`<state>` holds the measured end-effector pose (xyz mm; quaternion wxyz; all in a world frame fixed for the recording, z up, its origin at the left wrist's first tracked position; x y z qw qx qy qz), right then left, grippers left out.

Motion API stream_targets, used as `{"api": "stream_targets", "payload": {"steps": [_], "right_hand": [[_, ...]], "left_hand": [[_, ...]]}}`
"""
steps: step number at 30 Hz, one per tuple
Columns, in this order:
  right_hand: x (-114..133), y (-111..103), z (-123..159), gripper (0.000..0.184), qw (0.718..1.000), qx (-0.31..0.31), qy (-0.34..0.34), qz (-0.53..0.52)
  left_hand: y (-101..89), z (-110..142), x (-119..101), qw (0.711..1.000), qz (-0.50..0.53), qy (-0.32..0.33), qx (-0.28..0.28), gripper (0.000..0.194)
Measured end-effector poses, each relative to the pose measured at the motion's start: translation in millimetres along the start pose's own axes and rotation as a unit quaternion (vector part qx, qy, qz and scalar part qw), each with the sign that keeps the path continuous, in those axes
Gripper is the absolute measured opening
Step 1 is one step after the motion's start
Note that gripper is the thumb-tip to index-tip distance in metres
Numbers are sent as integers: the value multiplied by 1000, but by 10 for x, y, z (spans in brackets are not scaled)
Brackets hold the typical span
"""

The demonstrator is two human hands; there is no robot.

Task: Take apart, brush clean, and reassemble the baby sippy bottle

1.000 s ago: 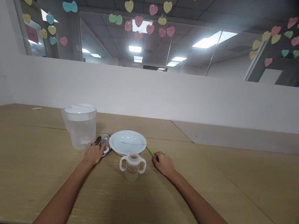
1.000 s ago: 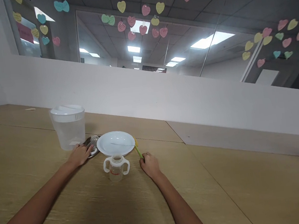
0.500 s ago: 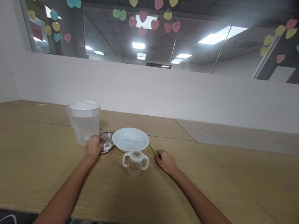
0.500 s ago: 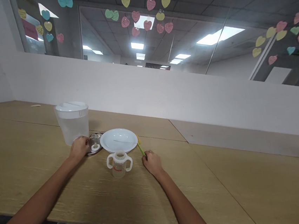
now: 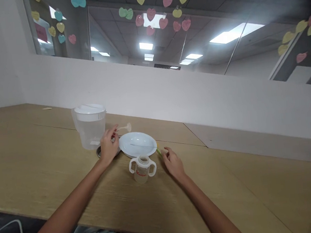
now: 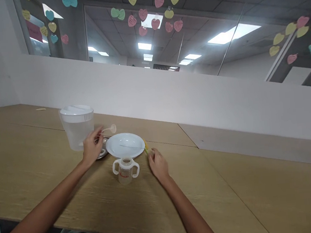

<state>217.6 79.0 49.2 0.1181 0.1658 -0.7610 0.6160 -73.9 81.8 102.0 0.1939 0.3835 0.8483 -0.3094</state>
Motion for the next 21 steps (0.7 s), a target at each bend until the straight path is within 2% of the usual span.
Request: {"api": "stream_targets", "payload": {"steps": [2,7,10,15,21], "right_hand": [[101,-34,-68,39,1000,4,-4,-26],[251,-21,-312,46,997,41,59,-31],[291,30,-396,41,996,53,59,-37],[285,23,-374,35,997,20,47,-61],[387,-143,-261,35,993,-38,15,-111]], "left_hand": [[117,5,-59,999,33,4,17,37],[345,46,-112,993,108,-19,44,33],[408,76,-123,991,117,-20,55,33],[463,93,-69,993,106,-11,57,32],[591,74,-21,992,102,-15,77,31]]}}
Point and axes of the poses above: each hand's wrist, its own z-axis away from the middle knuckle, its own y-axis out of the palm, x = y × z, the point moved 5 cm from there along -z, towards the middle knuckle, and after that the axes turned 11 degrees about x, right-handed, at the moved point
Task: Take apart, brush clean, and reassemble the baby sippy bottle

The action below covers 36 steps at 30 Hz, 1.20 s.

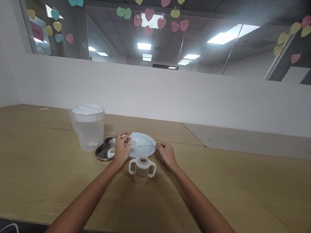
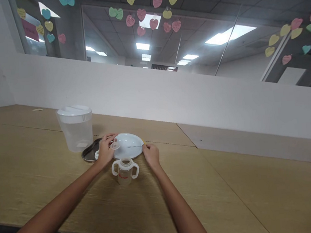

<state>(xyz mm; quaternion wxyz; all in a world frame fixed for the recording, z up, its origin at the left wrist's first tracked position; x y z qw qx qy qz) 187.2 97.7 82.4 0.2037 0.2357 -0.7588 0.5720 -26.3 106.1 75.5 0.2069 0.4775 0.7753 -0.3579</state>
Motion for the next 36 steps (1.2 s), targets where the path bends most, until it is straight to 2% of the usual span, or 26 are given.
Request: {"api": "stream_targets", "payload": {"steps": [2,3,4,6,7,8,10,13,15,17,24,31,36], "right_hand": [[87,-93,81,35,998,-47,-24,-23],[138,-158,144,34,994,-88,-48,-41],[199,-253,240,33,979,-160,-97,-79],[321,-428,514,28,916,-302,-228,-132],[390,-478,668,27,881,-343,-300,-128],[467,-495,818,25,850,-357,-372,-105],[623,-443,1076,23,808,-330,-488,-20],[781,-256,1361,26,757,-247,-600,77],[818,-167,1518,28,705,-248,-660,74],[831,-95,1605,29,671,-260,-692,67],[816,63,1580,30,648,-251,-715,69],[740,197,1444,26,681,-208,-696,91],[737,201,1436,26,684,-201,-696,84]], "left_hand": [[46,-6,16,1000,-2,-4,11,32],[67,-5,26,1000,-3,-4,16,32],[83,-1,38,1000,-3,-3,18,32],[103,12,69,1000,-1,0,14,31],[108,20,83,1000,0,3,11,30],[111,27,94,1000,0,8,8,30],[115,37,102,1000,-5,16,7,29],[107,41,95,1000,-7,16,6,28],[91,40,93,1000,-5,10,1,27],[72,39,99,1000,-4,5,-7,27],[51,51,100,1000,-10,13,0,27],[67,74,64,999,-23,19,10,26],[105,102,31,998,-28,49,38,27]]}}
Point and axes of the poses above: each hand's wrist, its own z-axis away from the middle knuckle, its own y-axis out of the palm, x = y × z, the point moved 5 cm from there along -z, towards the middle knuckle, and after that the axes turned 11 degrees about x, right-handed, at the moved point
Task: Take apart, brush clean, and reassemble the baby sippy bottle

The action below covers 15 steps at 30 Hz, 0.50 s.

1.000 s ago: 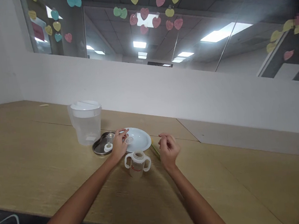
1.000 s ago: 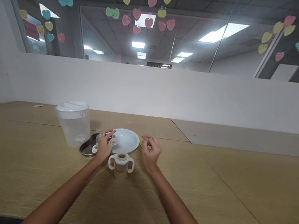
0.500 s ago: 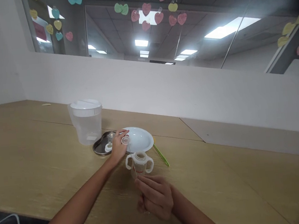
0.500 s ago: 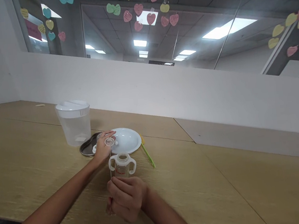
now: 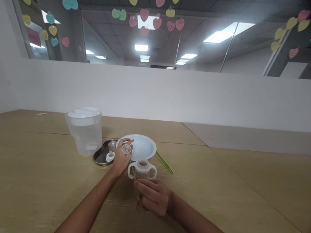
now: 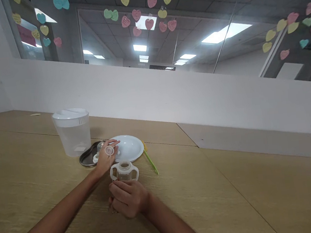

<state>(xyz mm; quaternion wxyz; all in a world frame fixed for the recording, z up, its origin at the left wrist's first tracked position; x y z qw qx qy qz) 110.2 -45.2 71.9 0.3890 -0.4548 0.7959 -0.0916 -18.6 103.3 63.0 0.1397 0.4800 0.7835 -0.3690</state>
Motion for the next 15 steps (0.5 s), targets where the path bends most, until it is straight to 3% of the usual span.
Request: {"api": "stream_targets", "payload": {"steps": [15], "right_hand": [[-1,-42,-31,26,1000,-6,17,7]], "left_hand": [[63,28,-72,997,-31,13,73,34]]}}
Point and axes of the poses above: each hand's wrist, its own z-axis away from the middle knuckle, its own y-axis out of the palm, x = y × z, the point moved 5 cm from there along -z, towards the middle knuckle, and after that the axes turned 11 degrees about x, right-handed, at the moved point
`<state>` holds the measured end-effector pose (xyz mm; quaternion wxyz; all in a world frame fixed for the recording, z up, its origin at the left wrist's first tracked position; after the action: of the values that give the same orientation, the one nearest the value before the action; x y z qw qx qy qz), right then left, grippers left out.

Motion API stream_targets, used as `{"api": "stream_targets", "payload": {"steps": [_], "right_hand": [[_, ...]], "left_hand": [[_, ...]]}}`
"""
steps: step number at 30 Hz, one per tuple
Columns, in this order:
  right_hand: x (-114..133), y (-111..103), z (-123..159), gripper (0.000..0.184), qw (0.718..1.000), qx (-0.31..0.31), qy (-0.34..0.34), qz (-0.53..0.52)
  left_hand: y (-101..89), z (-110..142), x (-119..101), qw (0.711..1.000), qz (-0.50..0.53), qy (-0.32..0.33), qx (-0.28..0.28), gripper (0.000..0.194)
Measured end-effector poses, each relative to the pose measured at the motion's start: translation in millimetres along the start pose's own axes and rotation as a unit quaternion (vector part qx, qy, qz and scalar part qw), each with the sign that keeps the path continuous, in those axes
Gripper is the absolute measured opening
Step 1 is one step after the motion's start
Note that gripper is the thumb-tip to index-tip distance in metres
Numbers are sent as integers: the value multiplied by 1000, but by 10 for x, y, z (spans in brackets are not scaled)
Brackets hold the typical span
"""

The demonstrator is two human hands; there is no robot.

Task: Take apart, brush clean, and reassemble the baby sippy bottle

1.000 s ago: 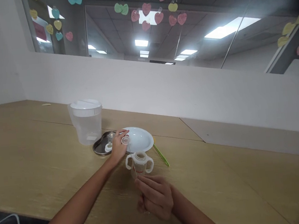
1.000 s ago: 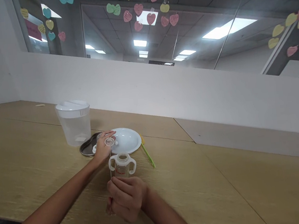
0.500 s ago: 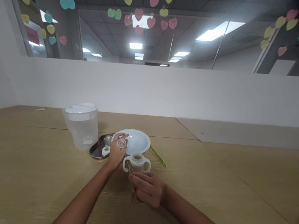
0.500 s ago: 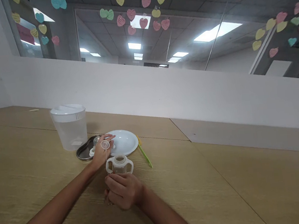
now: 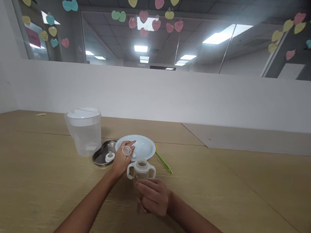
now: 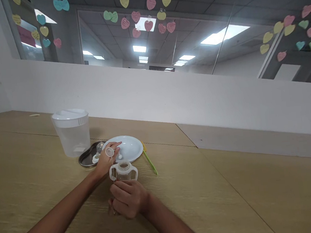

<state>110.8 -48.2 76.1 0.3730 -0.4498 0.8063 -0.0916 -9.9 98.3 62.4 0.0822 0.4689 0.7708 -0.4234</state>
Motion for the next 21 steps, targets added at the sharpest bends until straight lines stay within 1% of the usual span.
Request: {"api": "stream_targets", "payload": {"steps": [3,9,12,21], "right_hand": [[9,19,4,27,1000,13,-7,7],[-2,-27,-26,26,1000,-11,-1,-5],[-11,-37,-22,26,1000,-13,6,-1],[-8,-39,-32,27,1000,-16,4,-2]], "left_hand": [[24,1,18,1000,-23,-5,18,34],[46,5,67,995,-86,6,40,35],[51,8,79,995,-85,0,49,37],[47,9,68,995,-82,0,50,39]]}}
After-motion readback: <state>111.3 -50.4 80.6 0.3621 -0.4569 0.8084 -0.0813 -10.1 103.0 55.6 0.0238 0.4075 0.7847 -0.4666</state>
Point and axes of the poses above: each hand's wrist, its own z-axis away from the middle knuckle, its own y-axis out of the palm, x = y × z, the point moved 5 cm from there along -z, towards the middle knuckle, and after that the axes turned 11 degrees about x, right-handed, at the moved point
